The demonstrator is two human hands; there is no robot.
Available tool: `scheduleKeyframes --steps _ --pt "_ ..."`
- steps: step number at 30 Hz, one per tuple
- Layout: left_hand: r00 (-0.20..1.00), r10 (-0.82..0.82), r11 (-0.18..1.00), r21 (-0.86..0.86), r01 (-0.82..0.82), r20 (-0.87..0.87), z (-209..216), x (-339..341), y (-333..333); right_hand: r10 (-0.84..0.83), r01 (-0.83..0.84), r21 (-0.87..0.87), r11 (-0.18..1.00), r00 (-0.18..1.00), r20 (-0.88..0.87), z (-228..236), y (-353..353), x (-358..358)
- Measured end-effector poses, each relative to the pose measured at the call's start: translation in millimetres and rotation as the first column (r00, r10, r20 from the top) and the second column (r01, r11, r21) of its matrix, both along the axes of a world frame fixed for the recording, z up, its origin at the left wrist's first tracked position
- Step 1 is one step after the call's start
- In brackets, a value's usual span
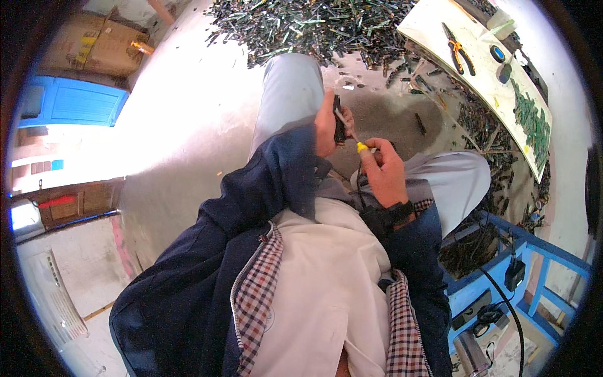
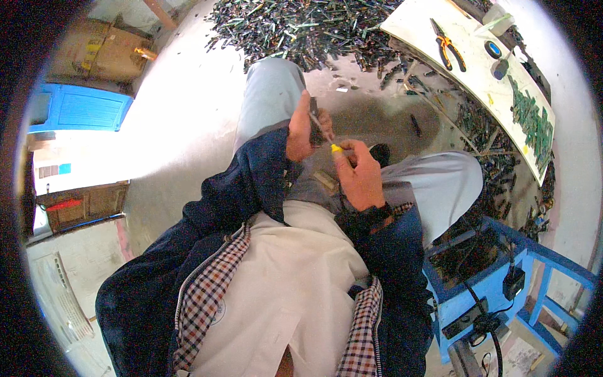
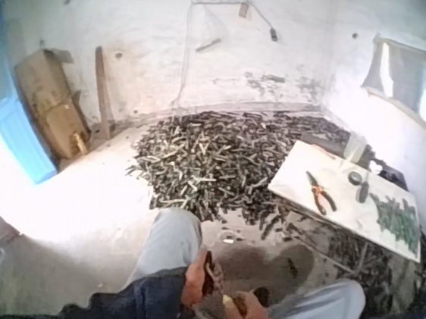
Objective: The person sits on the floor and uses pliers and a screwdriver to disassemble small green electronic components. They repeatedly strip the casing and remove internal parts, dropping the debris onto a large pile on the floor.
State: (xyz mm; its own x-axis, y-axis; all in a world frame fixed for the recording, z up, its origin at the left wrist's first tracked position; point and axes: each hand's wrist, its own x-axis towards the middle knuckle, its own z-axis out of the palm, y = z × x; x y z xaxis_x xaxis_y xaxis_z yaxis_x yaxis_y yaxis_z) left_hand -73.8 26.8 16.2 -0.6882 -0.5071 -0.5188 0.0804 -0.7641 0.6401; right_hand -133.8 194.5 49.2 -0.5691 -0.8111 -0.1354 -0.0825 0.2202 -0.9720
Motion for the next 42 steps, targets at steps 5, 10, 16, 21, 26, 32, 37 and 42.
scheduleKeyframes --steps 5,10,16,21,26,32,37,42 --pt "0.996 -0.041 0.999 -0.019 0.042 0.08 -7.2 -2.5 -2.9 0.01 -0.009 0.012 1.0 0.996 -0.092 3.8 2.4 2.2" --pt "0.995 -0.077 0.996 0.044 0.075 0.06 -10.3 -1.1 -5.9 0.037 -0.026 0.076 0.997 0.988 -0.149 3.9 4.5 1.4" --pt "0.996 -0.053 0.999 -0.001 0.053 0.075 -10.6 -1.5 -3.7 0.033 -0.009 0.106 0.994 0.974 -0.224 4.9 5.2 0.2" --pt "0.996 -0.07 0.997 -0.02 0.071 0.062 -7.7 -3.7 -1.7 0.037 0.004 0.143 0.99 0.959 -0.282 7.4 3.5 1.2" --pt "0.997 -0.046 0.998 -0.042 0.048 0.055 -11.3 -4.5 -5.3 0.038 0.025 0.166 0.986 0.929 -0.368 -3.7 -3.8 10.2" --pt "0.997 0.054 0.998 0.018 -0.055 0.058 0.2 -15.7 -7.1 -0.054 0.085 0.057 0.995 0.91 -0.412 -13.3 -18.3 19.8" --pt "0.999 0.015 0.997 0.081 -0.017 0.035 3.6 -20.9 -13.1 -0.104 0.105 -0.008 0.994 0.986 0.128 -23.6 -23.0 20.3" --pt "0.999 -0.028 0.989 0.142 0.033 -0.036 6.9 -24.4 -15.7 -0.114 0.15 -0.054 0.987 0.899 0.422 -15.3 -26.0 22.5"
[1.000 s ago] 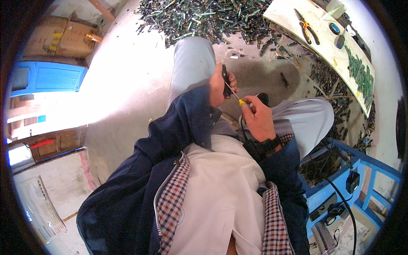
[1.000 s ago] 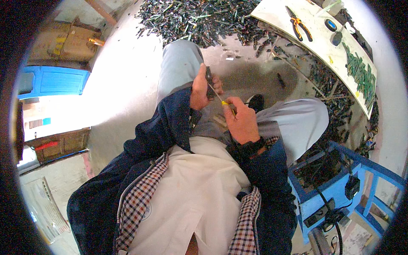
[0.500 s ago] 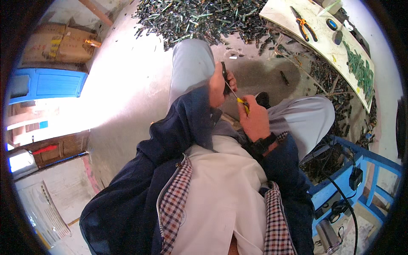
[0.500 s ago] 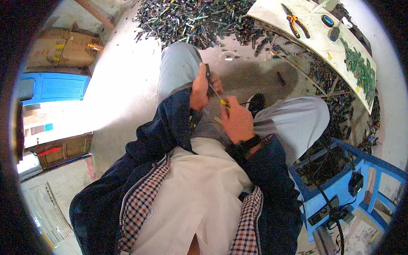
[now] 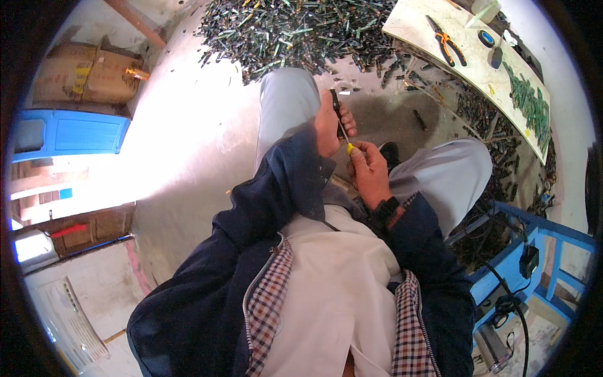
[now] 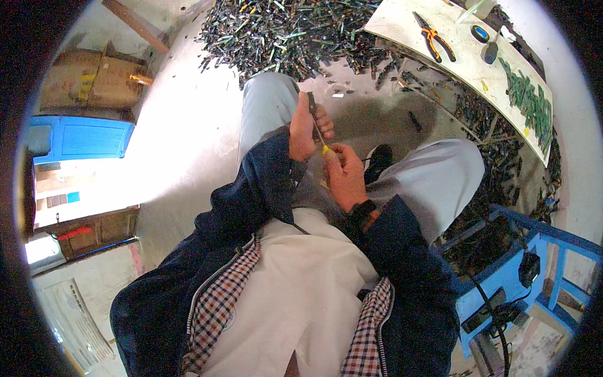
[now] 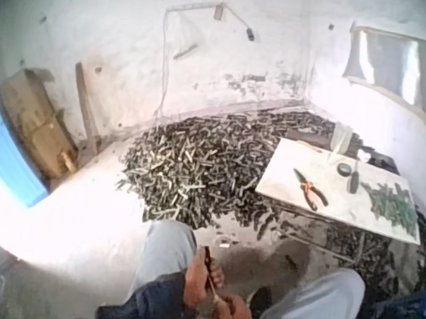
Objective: The person sits on the floor and uses pliers and a screwdriver to disassemble small green electronic components. They repeatedly strip the casing and remove internal parts, dropping the debris onto a large pile on the floor.
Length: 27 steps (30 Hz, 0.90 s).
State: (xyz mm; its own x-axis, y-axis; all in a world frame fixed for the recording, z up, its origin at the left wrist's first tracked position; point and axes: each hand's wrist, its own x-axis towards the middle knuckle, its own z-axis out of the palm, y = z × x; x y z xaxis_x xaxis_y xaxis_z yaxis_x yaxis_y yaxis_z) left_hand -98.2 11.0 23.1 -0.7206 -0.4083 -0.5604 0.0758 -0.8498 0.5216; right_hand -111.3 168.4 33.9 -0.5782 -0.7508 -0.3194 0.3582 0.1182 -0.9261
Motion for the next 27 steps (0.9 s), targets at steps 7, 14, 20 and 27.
scheduleKeyframes --steps 7,14,20,27 --pt "0.993 0.053 0.987 0.155 -0.036 -0.105 5.1 12.1 -2.5 0.079 -0.079 0.003 0.997 0.996 -0.027 -0.9 0.6 -15.5" --pt "0.992 0.018 0.988 0.156 0.001 -0.122 1.5 10.6 -2.8 0.089 -0.092 0.07 0.993 0.995 0.051 17.7 8.6 -24.8" --pt "0.998 -0.008 1.0 0.013 0.009 -0.066 -4.7 11.1 -1.3 0.093 -0.052 0.13 0.99 0.938 -0.334 7.4 13.6 -29.2" --pt "0.994 -0.057 0.998 -0.032 0.054 -0.088 -1.7 10.6 -1.6 0.133 -0.081 0.147 0.986 0.913 -0.387 5.6 19.4 -33.8"
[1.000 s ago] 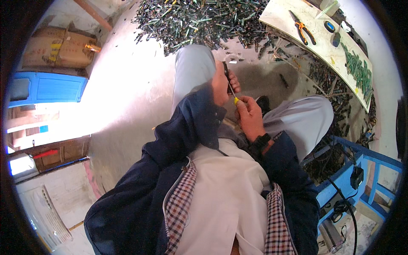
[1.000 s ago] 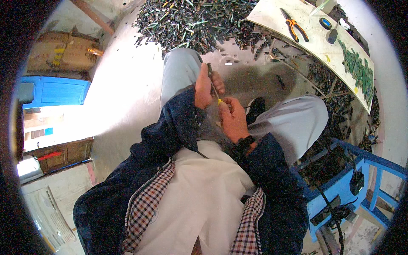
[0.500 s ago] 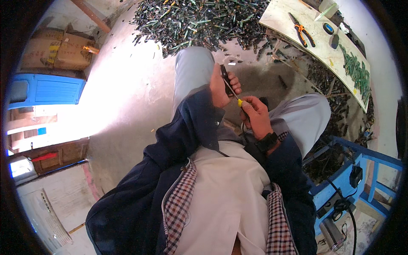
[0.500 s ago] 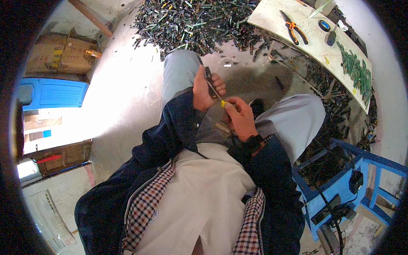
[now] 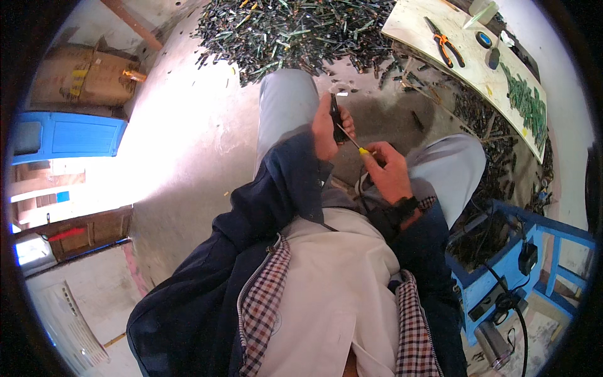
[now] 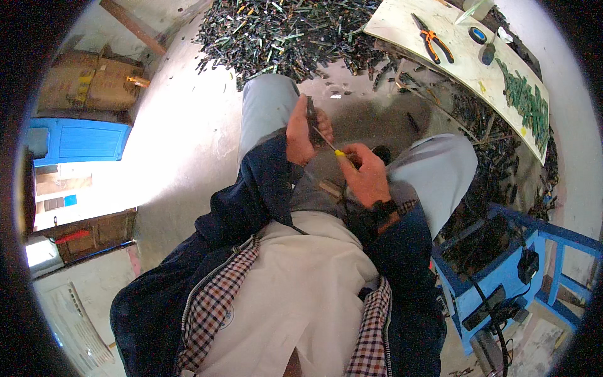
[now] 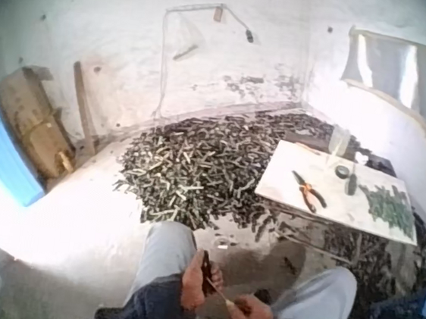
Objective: The person sits on the floor and uses pliers and a screwdriver to disassemble small green electronic components. They repeatedly strip the casing and remove internal parts, dropping the debris onto a large pile on the floor.
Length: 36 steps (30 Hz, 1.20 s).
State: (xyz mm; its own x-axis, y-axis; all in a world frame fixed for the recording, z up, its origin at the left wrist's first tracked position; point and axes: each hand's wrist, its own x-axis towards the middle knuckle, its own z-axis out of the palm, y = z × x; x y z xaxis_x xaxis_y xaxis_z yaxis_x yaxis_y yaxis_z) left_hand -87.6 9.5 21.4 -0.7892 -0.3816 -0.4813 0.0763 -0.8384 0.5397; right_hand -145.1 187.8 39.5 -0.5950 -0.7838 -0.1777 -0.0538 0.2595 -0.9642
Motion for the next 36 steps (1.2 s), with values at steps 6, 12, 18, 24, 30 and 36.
scheduleKeyframes --steps 6,12,18,24,30,36 --pt "0.999 -0.008 0.995 0.096 0.012 -0.041 5.5 0.3 -3.7 0.026 -0.026 -0.048 0.999 1.0 0.007 -12.1 -4.5 3.8" --pt "0.999 0.019 0.99 0.138 -0.014 -0.038 6.3 -1.9 -5.6 0.002 -0.014 -0.097 0.995 0.992 -0.126 -9.3 -9.3 9.5" --pt "0.992 0.059 0.979 0.202 -0.036 -0.108 9.1 0.2 -7.3 -0.043 -0.044 -0.175 0.984 0.886 -0.461 -1.8 -12.0 9.5" --pt "0.989 0.051 0.977 0.21 -0.02 -0.14 12.8 1.9 -10.5 -0.045 -0.058 -0.144 0.988 0.782 -0.622 7.1 -13.3 12.2" --pt "0.991 0.073 0.975 0.219 -0.046 -0.115 13.4 0.7 -9.5 -0.088 -0.058 -0.174 0.983 0.683 -0.725 11.4 -11.3 13.2" --pt "0.988 0.101 0.973 0.22 -0.074 -0.115 13.0 2.1 -8.8 -0.126 -0.033 -0.223 0.974 0.737 -0.664 13.3 -11.9 12.5"
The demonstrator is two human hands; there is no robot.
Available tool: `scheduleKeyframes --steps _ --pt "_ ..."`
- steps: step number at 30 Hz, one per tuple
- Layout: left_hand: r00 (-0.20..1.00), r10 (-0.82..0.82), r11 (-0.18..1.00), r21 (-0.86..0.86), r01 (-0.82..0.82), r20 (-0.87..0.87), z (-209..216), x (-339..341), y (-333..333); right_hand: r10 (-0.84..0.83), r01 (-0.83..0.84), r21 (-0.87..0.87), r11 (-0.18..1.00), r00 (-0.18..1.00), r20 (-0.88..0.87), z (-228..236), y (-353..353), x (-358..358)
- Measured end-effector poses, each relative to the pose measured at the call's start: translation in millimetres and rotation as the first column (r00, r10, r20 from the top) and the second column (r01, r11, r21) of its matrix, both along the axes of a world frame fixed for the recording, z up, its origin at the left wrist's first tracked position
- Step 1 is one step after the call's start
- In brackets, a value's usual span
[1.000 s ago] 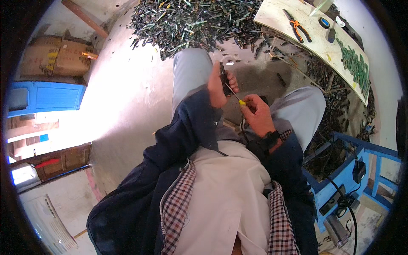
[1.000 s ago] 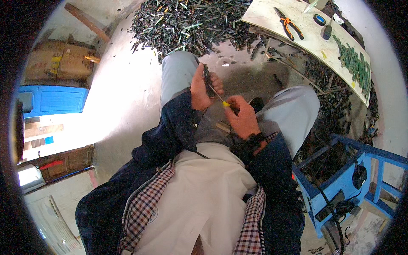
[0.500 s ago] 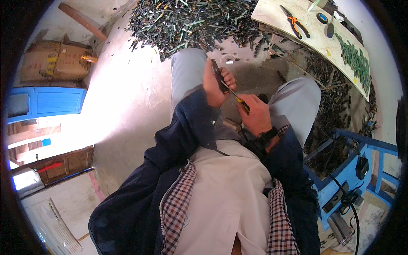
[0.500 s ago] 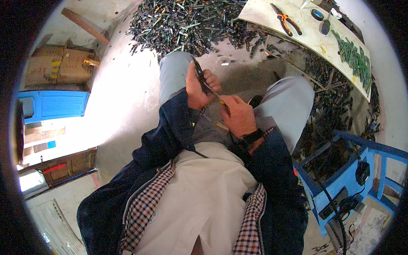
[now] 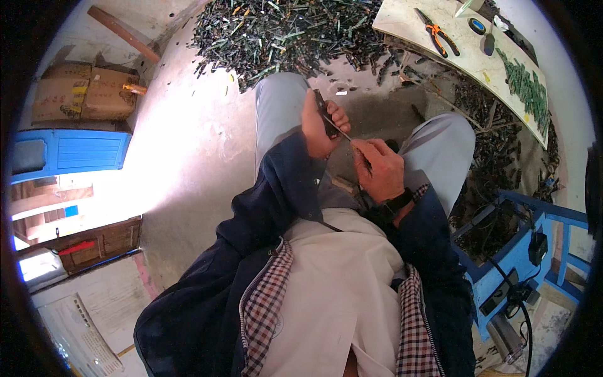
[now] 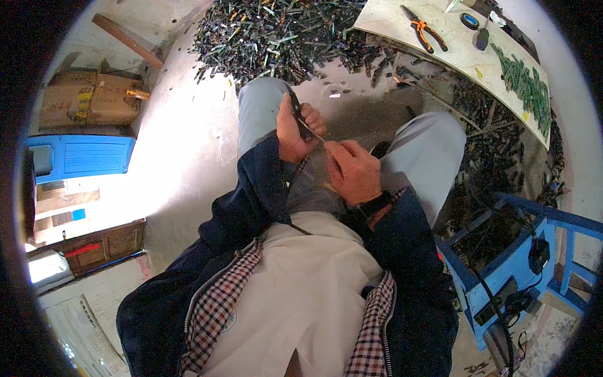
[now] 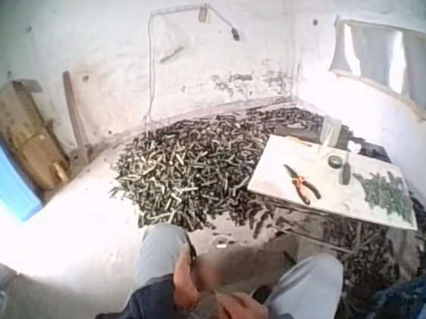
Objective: The person sits on the floor and uses pliers and a screwdriver to disassemble small green electronic components. They repeatedly strip the casing and remove internal parts, dropping the debris onto a large pile on the floor.
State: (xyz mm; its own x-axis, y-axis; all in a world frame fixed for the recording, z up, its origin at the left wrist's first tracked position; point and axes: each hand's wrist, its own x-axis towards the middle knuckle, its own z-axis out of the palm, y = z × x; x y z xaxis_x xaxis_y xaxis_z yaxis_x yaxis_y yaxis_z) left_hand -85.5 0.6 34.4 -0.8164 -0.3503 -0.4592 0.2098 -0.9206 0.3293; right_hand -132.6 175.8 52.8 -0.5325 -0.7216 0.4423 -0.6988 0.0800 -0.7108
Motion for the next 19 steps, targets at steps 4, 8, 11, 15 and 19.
scheduleKeyframes --steps 4,8,11,15,19 --pt "0.999 0.005 0.999 -0.046 -0.003 0.047 -6.0 -1.7 1.2 -0.033 0.029 0.018 0.999 0.959 0.28 -12.9 -2.7 3.8" --pt "0.993 -0.058 0.995 -0.073 0.066 0.104 -11.4 -1.8 8.0 0.024 -0.153 0.115 0.982 0.693 0.72 -15.1 -5.6 3.3" --pt "0.991 -0.076 0.996 -0.036 0.08 0.109 -8.3 -3.3 8.1 0.05 -0.165 0.102 0.981 0.719 0.693 -29.9 -8.4 4.8" --pt "0.994 -0.104 0.994 -0.022 0.104 0.038 -7.3 -0.8 6.4 0.096 -0.082 -0.055 0.995 0.675 0.732 -2.4 -10.7 3.0" --pt "0.993 -0.11 0.993 0.025 0.111 -0.03 -10.1 1.4 5.8 0.151 -0.139 -0.124 0.983 0.204 0.967 -6.7 -3.9 -14.0"
